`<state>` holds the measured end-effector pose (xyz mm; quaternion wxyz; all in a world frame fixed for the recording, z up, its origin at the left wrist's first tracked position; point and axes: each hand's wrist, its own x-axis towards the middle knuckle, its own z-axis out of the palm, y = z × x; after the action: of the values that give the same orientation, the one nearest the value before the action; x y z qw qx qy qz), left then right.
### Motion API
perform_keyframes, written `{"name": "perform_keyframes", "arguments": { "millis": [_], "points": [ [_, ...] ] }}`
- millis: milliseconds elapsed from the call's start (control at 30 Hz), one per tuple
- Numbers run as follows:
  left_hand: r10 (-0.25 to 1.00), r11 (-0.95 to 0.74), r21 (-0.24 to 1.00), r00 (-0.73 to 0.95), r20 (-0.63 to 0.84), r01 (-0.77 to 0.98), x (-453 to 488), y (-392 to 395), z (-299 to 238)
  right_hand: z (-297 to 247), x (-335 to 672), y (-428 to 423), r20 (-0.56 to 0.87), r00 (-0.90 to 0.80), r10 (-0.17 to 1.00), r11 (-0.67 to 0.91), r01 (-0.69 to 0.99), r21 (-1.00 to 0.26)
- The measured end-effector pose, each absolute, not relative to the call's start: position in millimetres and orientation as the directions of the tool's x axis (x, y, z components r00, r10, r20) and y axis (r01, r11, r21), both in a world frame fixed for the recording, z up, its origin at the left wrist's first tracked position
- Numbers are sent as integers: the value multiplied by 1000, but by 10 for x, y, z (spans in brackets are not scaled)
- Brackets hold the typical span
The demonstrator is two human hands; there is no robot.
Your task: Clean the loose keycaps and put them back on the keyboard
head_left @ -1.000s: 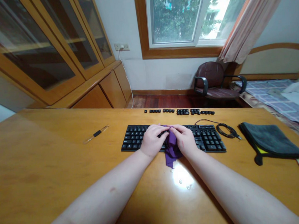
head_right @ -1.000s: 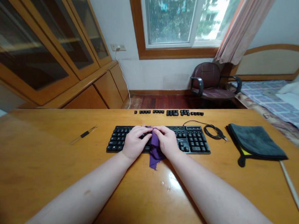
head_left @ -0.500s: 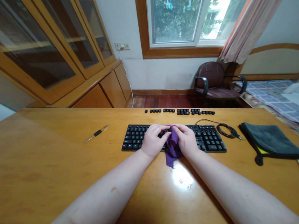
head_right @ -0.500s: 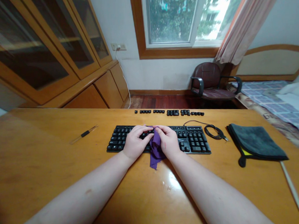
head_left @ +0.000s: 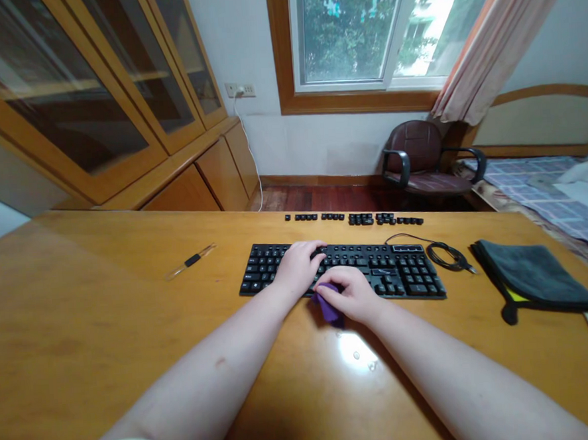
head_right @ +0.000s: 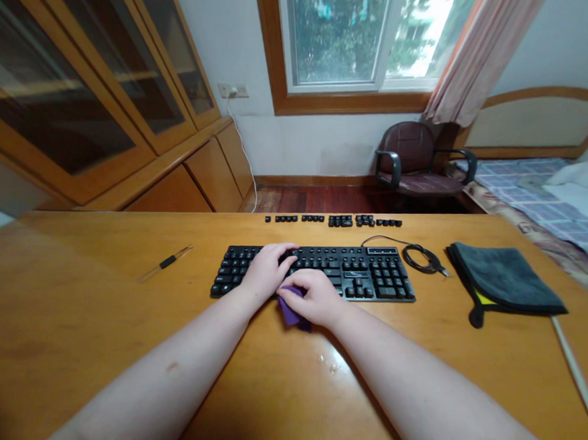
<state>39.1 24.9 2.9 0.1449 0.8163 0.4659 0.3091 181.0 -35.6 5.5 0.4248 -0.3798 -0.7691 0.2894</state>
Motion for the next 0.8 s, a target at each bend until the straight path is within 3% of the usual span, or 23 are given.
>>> {"name": "perform_keyframes", "arguments": {
  "millis": [233, 467, 600, 800],
  "points": [
    [802, -597, 352, 539, 258, 721, 451, 260, -31, 53, 1823, -370, 538, -388, 749, 658, 331, -676],
    [897, -437, 333, 375, 236, 835, 412, 260, 17, 92, 1815, -411, 480, -409, 776, 626, 405, -666],
    [918, -383, 403, 296, 263, 831, 368, 259, 53, 79, 1820, -387, 490, -371, 789, 614, 441, -655],
    [892, -439, 509, 293, 345, 740, 337, 284, 53, 42, 1846, -315, 477, -77, 876, 436, 549, -713]
  ]
}}
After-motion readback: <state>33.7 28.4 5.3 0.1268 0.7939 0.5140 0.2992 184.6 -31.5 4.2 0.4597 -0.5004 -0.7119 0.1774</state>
